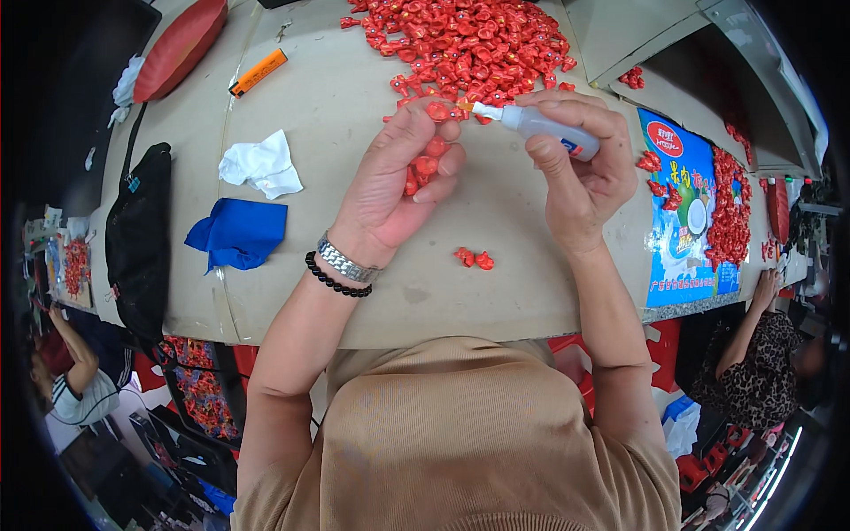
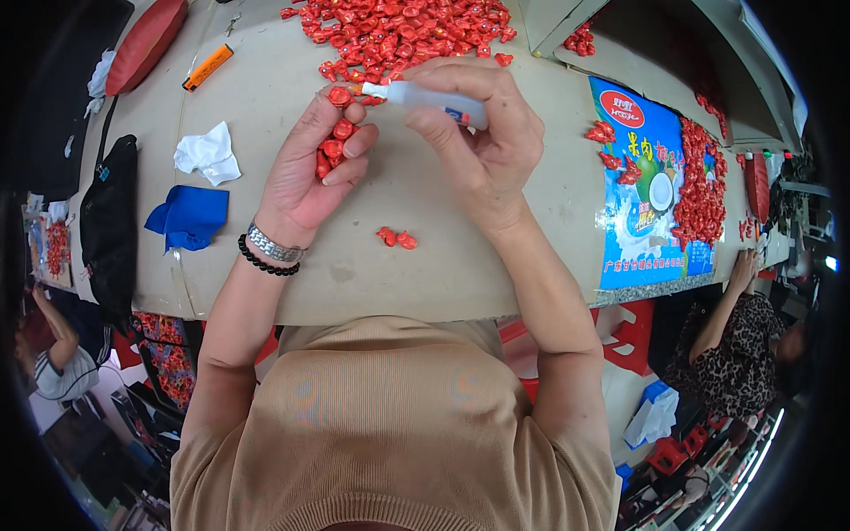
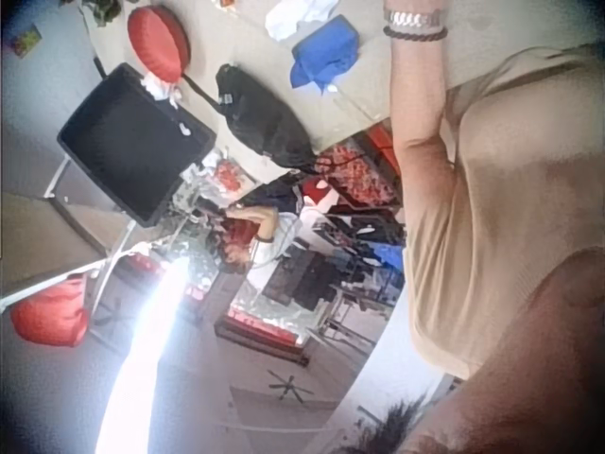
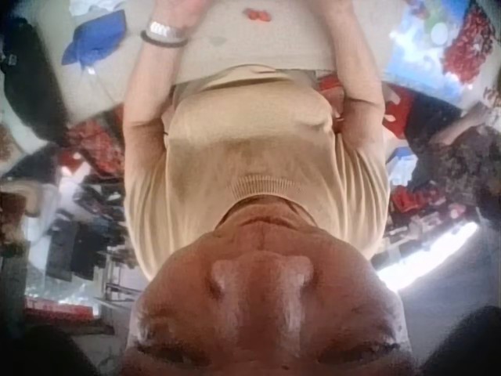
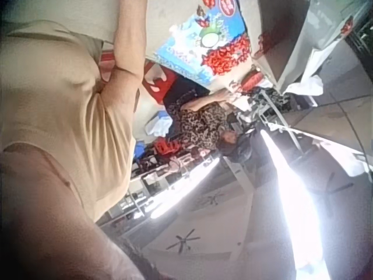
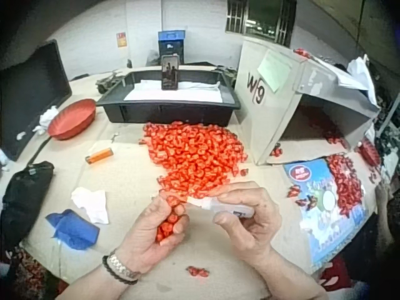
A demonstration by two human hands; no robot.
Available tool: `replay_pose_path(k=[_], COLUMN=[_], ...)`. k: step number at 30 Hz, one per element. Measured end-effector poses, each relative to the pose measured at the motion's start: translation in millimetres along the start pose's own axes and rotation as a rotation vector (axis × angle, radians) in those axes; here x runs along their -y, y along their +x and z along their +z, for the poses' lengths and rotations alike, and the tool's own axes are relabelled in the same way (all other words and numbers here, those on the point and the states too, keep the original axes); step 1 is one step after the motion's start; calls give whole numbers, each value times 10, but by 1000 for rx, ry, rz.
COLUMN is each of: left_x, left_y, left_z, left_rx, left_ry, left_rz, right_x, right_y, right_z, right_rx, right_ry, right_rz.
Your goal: Apply glue to small red plastic toy components at a workspace.
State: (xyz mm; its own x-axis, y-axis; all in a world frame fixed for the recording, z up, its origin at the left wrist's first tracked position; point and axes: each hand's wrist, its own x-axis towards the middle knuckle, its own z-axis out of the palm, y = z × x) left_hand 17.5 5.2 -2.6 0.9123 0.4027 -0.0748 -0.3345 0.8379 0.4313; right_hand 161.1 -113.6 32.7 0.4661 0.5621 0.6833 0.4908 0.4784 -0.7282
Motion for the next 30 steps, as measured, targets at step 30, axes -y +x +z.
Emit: replay_pose_path(k=[30], left_x=[-6], left_y=[-6], left_z=[29], left_rx=[-24], left_ry=[5], left_rz=[-7], right_x=[-51], right_y=[29], right_z=[21], right_rx=[80], right_ry=[-244], right_rz=[-266])
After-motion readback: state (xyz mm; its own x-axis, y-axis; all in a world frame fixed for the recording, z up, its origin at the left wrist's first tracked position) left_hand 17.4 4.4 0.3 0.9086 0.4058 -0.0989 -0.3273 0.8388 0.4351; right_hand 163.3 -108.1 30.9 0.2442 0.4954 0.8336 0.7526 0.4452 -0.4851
